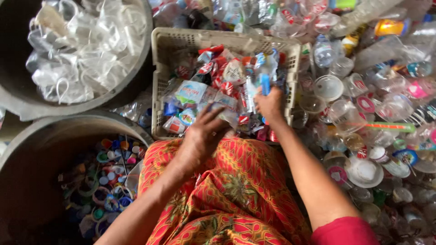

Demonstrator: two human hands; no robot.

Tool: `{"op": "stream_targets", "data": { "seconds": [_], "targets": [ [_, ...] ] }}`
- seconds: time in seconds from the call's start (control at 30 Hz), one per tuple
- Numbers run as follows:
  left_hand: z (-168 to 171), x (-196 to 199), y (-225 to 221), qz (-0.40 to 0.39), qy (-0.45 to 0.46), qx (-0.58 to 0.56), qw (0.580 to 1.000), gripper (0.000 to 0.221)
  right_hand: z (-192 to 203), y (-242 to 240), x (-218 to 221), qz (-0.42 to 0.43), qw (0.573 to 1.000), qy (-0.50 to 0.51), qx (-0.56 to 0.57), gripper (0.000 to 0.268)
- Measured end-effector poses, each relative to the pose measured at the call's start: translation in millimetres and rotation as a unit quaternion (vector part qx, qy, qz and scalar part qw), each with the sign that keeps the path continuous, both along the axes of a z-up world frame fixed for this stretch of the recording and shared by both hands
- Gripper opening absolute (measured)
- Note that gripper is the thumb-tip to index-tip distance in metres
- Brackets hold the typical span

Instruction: Sorting and cleaning plastic bottles and cups for recycling by removing caps and labels.

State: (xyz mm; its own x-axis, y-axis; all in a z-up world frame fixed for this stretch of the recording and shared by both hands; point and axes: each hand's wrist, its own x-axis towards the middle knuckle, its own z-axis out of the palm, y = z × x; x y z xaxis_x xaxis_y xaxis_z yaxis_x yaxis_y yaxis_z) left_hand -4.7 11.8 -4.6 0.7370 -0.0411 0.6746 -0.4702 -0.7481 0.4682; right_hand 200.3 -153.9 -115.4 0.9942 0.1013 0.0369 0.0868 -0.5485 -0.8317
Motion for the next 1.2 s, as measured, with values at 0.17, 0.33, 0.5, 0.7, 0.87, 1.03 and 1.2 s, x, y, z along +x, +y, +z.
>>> {"op": "stream_targets", "data": {
  "seconds": [0.17, 0.33, 0.5, 0.7, 0.87, 1.03, 1.2],
  "targets": [
    [-16, -18, 41, 0.081, 0.029, -0.053, 0.995, 0.01, -7, -16, 15, 0.036, 0.981, 0.102, 0.162, 0.016],
    [-17, -19, 45, 0.093, 0.008, -0.093, 0.991, 0.011, 14, -11, -3, 0.157, 0.977, 0.139, 0.03, 0.038],
    [-11, -21, 44, 0.114, 0.008, -0.079, 0.99, 0.01, 107, -6, -105, 0.277, 0.957, 0.042, 0.074, 0.028],
    [2, -33, 46, 0.144, 0.031, -0.023, 0.989, 0.009, 128, -5, -118, 0.19, 0.89, 0.32, 0.262, 0.026],
    [27, -63, 66, 0.185, 0.014, 0.012, 0.983, 0.01, 134, -31, -90, 0.19, 0.815, 0.369, 0.405, 0.043],
    [22, -87, 81, 0.208, -0.021, 0.008, 0.978, 0.014, 158, -31, -149, 0.272, 0.821, 0.336, 0.374, 0.058],
    [1, -100, 92, 0.236, -0.065, 0.029, 0.969, 0.01, 116, -44, -156, 0.221, 0.852, 0.304, 0.363, 0.046]
  ]
}}
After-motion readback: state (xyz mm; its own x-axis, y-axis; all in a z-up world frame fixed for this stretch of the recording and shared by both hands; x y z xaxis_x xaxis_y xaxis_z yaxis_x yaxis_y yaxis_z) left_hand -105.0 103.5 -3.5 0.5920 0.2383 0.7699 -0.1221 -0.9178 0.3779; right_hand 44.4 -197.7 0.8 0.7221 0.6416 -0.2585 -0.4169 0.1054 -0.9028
